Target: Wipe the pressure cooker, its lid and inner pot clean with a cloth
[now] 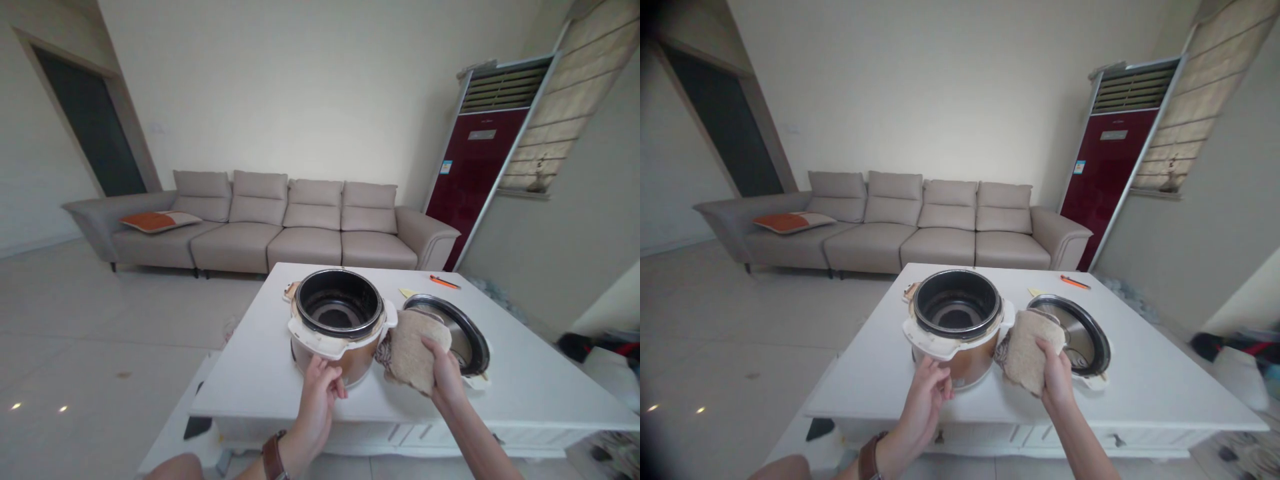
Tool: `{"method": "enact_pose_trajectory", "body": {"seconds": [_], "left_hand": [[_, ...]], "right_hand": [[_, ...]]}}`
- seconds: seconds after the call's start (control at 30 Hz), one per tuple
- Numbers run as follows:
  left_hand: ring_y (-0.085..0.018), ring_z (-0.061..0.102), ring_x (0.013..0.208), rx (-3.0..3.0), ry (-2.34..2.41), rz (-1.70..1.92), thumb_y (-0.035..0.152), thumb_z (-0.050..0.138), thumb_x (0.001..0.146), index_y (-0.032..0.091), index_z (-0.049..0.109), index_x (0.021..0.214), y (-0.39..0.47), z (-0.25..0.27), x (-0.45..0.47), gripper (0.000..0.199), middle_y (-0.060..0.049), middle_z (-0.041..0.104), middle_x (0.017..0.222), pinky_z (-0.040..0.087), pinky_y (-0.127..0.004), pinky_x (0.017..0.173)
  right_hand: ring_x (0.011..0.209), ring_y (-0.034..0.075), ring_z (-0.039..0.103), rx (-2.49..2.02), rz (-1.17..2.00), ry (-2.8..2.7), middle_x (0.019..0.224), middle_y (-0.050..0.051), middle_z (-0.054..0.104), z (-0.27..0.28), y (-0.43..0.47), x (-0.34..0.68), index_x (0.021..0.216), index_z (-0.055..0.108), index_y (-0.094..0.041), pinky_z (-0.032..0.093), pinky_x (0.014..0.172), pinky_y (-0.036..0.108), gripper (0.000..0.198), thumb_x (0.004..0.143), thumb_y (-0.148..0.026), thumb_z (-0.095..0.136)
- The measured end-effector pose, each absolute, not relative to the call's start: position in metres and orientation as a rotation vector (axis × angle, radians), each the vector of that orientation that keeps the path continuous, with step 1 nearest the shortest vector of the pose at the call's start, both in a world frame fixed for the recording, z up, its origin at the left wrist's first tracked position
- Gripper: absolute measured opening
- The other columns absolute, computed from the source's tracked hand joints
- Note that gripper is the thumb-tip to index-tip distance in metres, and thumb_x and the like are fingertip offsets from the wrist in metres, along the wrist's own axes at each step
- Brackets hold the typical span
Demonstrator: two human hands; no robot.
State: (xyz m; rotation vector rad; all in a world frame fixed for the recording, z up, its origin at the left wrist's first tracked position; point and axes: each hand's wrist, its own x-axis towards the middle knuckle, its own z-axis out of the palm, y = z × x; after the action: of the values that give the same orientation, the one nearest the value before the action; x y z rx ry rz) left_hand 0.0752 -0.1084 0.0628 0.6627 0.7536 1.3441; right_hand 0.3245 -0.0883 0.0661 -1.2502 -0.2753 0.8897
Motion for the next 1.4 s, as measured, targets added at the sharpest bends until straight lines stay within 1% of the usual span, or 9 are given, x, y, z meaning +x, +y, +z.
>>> {"method": "enact_pose_trajectory", "body": {"seconds": [0.23,0.37,0.53,0.73,0.83,0.9,1.0,1.23,1.4], "left_hand": [[-0.004,0.045,0.043,0.713,0.741,1.173,0.026,0.074,0.064,0.016,0.075,0.099,-0.092,0.058,0.051,0.037,-0.009,0.075,0.111,0.04,-0.024,0.046],[-0.009,0.048,0.047,0.69,0.75,1.172,0.025,0.077,0.059,0.015,0.078,0.088,-0.085,0.056,0.038,0.031,-0.007,0.074,0.083,0.042,-0.026,0.049],[-0.017,0.05,0.045,0.65,0.829,1.235,0.029,0.076,0.057,0.018,0.075,0.061,-0.076,0.048,0.007,0.012,-0.005,0.057,0.048,0.045,-0.032,0.052],[-0.018,0.048,0.037,0.599,0.968,1.279,0.022,0.065,0.05,0.021,0.068,0.05,-0.058,0.055,-0.032,0.003,-0.004,0.056,0.043,0.048,-0.037,0.047],[-0.019,0.048,0.037,0.775,0.934,1.006,0.017,0.059,0.043,0.02,0.065,0.045,-0.035,0.058,-0.057,0.006,-0.007,0.056,0.042,0.041,-0.033,0.039],[-0.017,0.047,0.039,0.774,1.032,1.069,0.017,0.057,0.044,0.02,0.057,0.038,-0.017,0.057,-0.075,0.006,-0.006,0.053,0.041,0.037,-0.028,0.038],[-0.013,0.046,0.043,0.706,1.171,1.277,0.018,0.062,0.048,0.017,0.058,0.044,0.01,0.052,-0.096,0.006,-0.003,0.053,0.047,0.038,-0.024,0.041],[-0.014,0.057,0.062,0.619,1.239,1.514,0.02,0.07,0.054,0.016,0.068,0.068,0.05,0.04,-0.087,0.015,-0.001,0.064,0.068,0.041,-0.022,0.053],[-0.014,0.059,0.068,0.596,1.113,1.607,0.021,0.071,0.059,0.016,0.068,0.071,0.062,0.041,-0.073,0.013,0.0,0.064,0.071,0.044,-0.023,0.063]], "right_hand": [[0.077,0.028,0.076,-1.337,0.865,-0.301,0.091,0.007,0.079,0.063,-0.079,0.315,0.11,0.07,-0.015,0.063,0.068,0.038,0.06,0.056,-0.038,0.087],[0.077,0.028,0.075,-1.382,0.854,-0.33,0.092,0.007,0.079,0.06,-0.067,0.313,0.11,0.07,-0.016,0.062,0.066,0.036,0.058,0.059,-0.039,0.086],[0.076,0.029,0.075,-1.423,0.888,-0.329,0.095,0.008,0.08,0.055,-0.056,0.318,0.112,0.07,-0.016,0.061,0.065,0.037,0.06,0.06,-0.04,0.086],[0.077,0.031,0.076,-1.467,0.948,-0.326,0.094,0.011,0.08,0.059,-0.054,0.316,0.117,0.071,-0.014,0.062,0.063,0.037,0.063,0.061,-0.04,0.085],[0.077,0.031,0.076,-1.478,0.95,-0.333,0.094,0.01,0.08,0.06,-0.052,0.315,0.117,0.071,-0.015,0.062,0.062,0.037,0.063,0.06,-0.038,0.086],[0.076,0.031,0.076,-1.494,0.955,-0.332,0.095,0.011,0.08,0.059,-0.05,0.315,0.117,0.071,-0.015,0.062,0.062,0.038,0.063,0.06,-0.038,0.085],[0.075,0.031,0.076,-1.508,0.953,-0.327,0.094,0.011,0.08,0.055,-0.044,0.318,0.116,0.071,-0.014,0.062,0.061,0.037,0.062,0.06,-0.037,0.085],[0.077,0.029,0.075,-1.456,0.86,-0.363,0.089,0.007,0.078,0.05,-0.029,0.326,0.114,0.072,-0.016,0.063,0.069,0.039,0.061,0.058,-0.037,0.086],[0.085,0.03,0.074,-1.406,0.689,-0.392,0.095,0.006,0.078,0.053,-0.028,0.334,0.108,0.072,-0.017,0.061,0.075,0.04,0.057,0.058,-0.039,0.084]]}}
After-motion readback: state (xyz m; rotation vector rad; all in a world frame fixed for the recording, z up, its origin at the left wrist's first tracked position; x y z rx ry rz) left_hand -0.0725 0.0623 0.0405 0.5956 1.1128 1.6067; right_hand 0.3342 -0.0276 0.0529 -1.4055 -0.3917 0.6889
